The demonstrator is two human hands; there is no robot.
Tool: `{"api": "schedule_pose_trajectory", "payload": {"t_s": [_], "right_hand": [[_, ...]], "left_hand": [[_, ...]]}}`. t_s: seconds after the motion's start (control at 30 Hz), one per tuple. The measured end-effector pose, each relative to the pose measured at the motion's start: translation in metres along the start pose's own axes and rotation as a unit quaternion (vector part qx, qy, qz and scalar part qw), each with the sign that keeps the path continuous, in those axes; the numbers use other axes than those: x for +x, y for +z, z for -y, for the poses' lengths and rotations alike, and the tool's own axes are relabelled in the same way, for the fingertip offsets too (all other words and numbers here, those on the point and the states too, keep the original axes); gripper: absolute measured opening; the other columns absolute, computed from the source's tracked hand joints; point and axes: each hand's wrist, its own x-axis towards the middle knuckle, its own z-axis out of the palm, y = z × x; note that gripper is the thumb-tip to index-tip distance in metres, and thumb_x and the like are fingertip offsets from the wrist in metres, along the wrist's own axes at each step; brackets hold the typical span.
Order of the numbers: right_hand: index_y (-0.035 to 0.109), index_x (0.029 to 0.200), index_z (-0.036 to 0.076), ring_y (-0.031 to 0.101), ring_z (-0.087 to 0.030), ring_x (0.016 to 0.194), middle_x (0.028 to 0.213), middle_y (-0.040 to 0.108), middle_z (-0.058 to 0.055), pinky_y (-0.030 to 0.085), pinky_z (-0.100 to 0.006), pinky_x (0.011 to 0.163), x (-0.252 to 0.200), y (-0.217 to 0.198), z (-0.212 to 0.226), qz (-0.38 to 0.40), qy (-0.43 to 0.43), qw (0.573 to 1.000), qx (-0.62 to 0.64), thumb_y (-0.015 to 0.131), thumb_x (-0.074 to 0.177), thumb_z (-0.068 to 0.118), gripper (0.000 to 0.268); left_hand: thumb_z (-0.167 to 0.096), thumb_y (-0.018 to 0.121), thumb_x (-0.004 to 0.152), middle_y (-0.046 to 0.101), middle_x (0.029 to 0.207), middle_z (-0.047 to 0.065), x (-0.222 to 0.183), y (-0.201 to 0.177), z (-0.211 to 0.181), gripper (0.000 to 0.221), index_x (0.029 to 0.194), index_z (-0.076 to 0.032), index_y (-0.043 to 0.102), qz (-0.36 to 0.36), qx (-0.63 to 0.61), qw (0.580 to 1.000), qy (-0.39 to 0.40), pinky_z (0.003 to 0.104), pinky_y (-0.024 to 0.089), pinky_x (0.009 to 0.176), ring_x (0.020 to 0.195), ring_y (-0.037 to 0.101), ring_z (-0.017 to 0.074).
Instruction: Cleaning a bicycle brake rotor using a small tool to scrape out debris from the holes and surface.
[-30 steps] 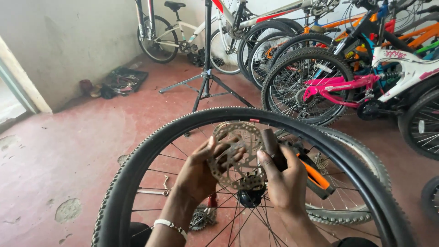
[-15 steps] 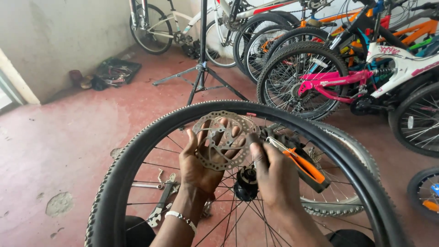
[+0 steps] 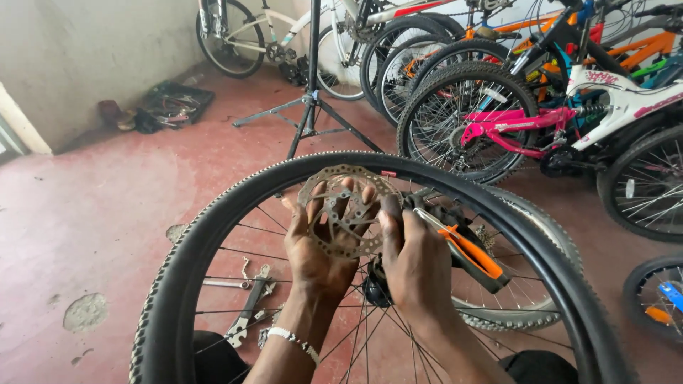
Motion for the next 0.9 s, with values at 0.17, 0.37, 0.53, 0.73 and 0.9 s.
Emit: {"api": "schedule_pose_trajectory", "payload": {"t_s": [0.17,0.37,0.53,0.73,0.9], "right_hand": [[0.061,0.081,0.003,0.052,-0.022,0.039,0.056,0.059,-0.011,0.042,-0.038,0.038,-0.017,0.0,0.012,0.038,0.0,0.999,0.019,0.051,0.091,0.027,0.028],[0.059,0.072,0.002,0.049,-0.014,0.033,0.051,0.057,-0.008,0.038,-0.029,0.027,-0.024,0.001,0.014,0.044,-0.052,0.997,0.038,0.051,0.09,0.02,0.026],[0.059,0.073,0.001,0.049,-0.019,0.038,0.057,0.058,-0.01,0.038,-0.037,0.037,-0.022,0.003,0.021,0.029,-0.051,0.997,0.046,0.056,0.088,0.015,0.021],[0.054,0.06,0.004,0.044,-0.019,0.035,0.046,0.052,-0.008,0.037,-0.037,0.037,-0.02,0.007,0.014,0.005,-0.048,0.998,0.041,0.053,0.09,0.023,0.036],[0.063,0.079,0.0,0.05,-0.019,0.043,0.058,0.061,-0.01,0.039,-0.035,0.04,-0.033,-0.003,0.022,0.053,-0.071,0.993,0.076,0.057,0.084,0.01,0.012]], "left_hand": [[-0.054,0.034,0.089,0.05,0.118,0.013,0.0,0.008,-0.004,0.053,0.124,-0.014,0.038,-0.031,-0.031,0.998,0.036,0.053,0.043,0.098,0.106,0.052,0.0335],[-0.05,0.034,0.095,0.052,0.11,0.014,0.014,-0.015,0.0,0.042,0.113,-0.013,0.044,0.059,-0.08,0.994,0.046,0.054,0.048,0.088,0.099,0.055,0.0332],[-0.047,0.031,0.098,0.053,0.113,0.014,0.015,-0.015,-0.005,0.038,0.113,-0.016,0.046,0.09,-0.11,0.989,0.037,0.057,0.044,0.095,0.106,0.053,0.0337],[-0.055,0.036,0.093,0.053,0.114,0.013,0.007,-0.018,-0.007,0.047,0.109,-0.013,0.048,0.076,-0.098,0.991,0.048,0.057,0.045,0.094,0.105,0.053,0.0341],[-0.055,0.028,0.096,0.052,0.115,0.013,0.011,-0.022,-0.002,0.047,0.115,-0.017,0.045,0.04,-0.089,0.994,0.04,0.058,0.045,0.092,0.104,0.053,0.0345]]}}
